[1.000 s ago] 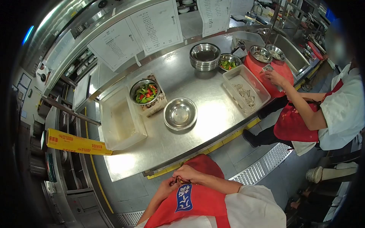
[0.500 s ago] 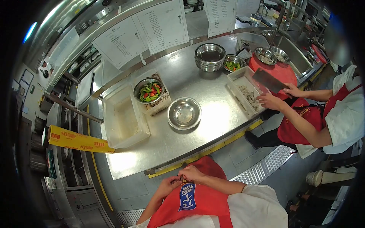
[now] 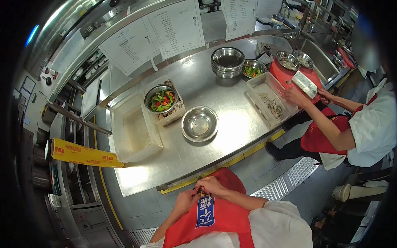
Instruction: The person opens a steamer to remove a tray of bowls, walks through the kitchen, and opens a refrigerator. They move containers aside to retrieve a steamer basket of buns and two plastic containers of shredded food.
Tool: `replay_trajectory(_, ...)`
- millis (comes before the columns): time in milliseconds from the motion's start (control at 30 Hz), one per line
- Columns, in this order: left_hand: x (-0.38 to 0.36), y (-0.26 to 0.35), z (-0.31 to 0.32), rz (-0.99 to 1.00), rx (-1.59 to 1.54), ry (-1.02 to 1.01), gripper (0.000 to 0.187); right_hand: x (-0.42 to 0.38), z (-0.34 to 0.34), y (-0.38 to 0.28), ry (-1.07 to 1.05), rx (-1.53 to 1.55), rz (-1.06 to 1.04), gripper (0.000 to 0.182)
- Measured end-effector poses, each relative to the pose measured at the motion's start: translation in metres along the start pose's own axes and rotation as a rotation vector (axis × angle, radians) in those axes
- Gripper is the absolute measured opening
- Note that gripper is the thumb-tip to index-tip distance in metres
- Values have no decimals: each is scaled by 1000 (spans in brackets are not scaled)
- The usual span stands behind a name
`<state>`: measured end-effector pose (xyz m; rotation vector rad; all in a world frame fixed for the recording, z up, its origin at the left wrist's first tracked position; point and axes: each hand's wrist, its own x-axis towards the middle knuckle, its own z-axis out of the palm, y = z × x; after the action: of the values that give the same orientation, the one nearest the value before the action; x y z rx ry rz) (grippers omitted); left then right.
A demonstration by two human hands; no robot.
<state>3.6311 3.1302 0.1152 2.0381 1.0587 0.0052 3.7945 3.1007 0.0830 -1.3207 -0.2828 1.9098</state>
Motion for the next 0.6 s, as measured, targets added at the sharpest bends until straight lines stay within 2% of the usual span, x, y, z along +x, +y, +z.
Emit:
replay_trajectory(167, -1, 6, -3, 182, 160, 82, 19, -6, -1, -13, -76, -155, 13, 23)
replay_trajectory(367, 10, 8, -4, 315, 191, 83, 17, -16, -17, -20, -161, -387, 40, 42)
replay_trajectory(467, 18, 6, 4, 317, 161, 100, 16, -26, -21, -29, -238, -696, 8, 48)
replay_trajectory(600, 24, 7, 9, 314, 129, 112, 13, -16, -28, -8, -202, -243, 67, 47)
